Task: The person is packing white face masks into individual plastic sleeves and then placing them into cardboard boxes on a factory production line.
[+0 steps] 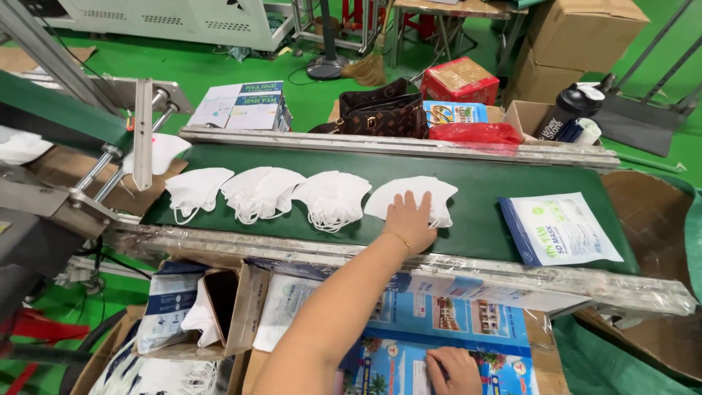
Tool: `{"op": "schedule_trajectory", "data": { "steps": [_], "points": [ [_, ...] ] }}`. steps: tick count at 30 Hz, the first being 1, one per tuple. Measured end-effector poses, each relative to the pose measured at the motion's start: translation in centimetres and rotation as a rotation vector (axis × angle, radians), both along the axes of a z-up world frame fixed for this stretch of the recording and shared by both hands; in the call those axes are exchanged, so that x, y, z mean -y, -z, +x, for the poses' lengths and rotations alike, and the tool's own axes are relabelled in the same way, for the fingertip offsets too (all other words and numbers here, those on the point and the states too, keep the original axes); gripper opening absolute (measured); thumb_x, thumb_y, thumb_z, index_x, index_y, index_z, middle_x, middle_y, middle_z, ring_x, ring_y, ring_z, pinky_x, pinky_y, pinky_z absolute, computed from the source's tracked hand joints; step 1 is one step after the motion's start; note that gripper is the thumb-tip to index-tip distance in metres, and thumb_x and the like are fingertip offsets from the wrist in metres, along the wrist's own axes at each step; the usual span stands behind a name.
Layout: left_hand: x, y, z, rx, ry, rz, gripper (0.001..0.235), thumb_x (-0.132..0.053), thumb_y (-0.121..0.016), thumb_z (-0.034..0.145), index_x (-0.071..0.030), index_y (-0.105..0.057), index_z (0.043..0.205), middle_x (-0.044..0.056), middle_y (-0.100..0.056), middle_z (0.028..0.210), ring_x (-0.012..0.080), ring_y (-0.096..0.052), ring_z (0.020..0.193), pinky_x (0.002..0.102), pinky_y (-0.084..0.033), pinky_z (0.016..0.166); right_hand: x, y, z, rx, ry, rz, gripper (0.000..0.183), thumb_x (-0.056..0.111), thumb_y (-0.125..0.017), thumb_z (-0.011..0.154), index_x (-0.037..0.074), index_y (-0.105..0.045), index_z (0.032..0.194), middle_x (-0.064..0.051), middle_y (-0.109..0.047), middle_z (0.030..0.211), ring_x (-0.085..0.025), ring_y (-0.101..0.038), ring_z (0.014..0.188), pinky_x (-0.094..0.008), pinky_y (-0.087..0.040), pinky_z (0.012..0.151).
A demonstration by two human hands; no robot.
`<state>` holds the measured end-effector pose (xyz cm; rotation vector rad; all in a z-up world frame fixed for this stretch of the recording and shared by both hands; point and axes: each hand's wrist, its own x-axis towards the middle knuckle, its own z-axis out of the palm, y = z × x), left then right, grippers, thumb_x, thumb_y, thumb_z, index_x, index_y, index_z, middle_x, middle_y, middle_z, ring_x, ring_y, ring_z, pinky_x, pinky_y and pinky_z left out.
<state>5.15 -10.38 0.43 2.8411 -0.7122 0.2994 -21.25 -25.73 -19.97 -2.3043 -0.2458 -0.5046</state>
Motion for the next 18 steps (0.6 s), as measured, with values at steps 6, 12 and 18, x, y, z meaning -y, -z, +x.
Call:
{"op": "schedule_trajectory", "data": {
  "steps": [6,12,18],
  "points": [
    [-1.0,-1.0,0.3,-0.043,-0.055,0.017,0.058,-0.015,-0.055,0.096,-0.014,-0.041,0.152,0.022,-0.058,0.137,0.0415,-0.060,0.121,0.048,-0.052,0.094,0.5,0.3,-0.1,0.007,0.031,-0.008,0.015,0.020,-0.079,0.076,0.012,-0.078,0.088,-0.007,-0.077,0.090,-0.027,-0.071,0.088,-0.039,-0.053,0.080],
    [-6.7,-3.2,-6.7,-0.687,0.214,-1.058,0.039,-0.012,-0.062,0.097,-0.002,-0.058,0.134,0.012,-0.073,0.118,0.0213,-0.068,0.106,0.036,-0.055,0.092,0.9,-1.2,0.6,-0.439,-0.043,0.770,0.047,0.016,-0.078,0.080,0.009,-0.068,0.126,-0.010,-0.069,0.125,-0.026,-0.066,0.112,-0.039,-0.053,0.094],
    [-10.1,2.1,-18.7,-1.069,0.402,-1.200,0.057,-0.013,-0.063,0.096,0.000,-0.047,0.150,0.009,-0.060,0.139,0.0174,-0.053,0.128,0.036,-0.042,0.112,-2.5,-13.1,0.6,-0.552,-0.326,1.792,0.069,0.033,-0.076,0.074,0.014,-0.058,0.137,-0.011,-0.069,0.130,-0.030,-0.067,0.118,-0.048,-0.054,0.095]
  ]
}}
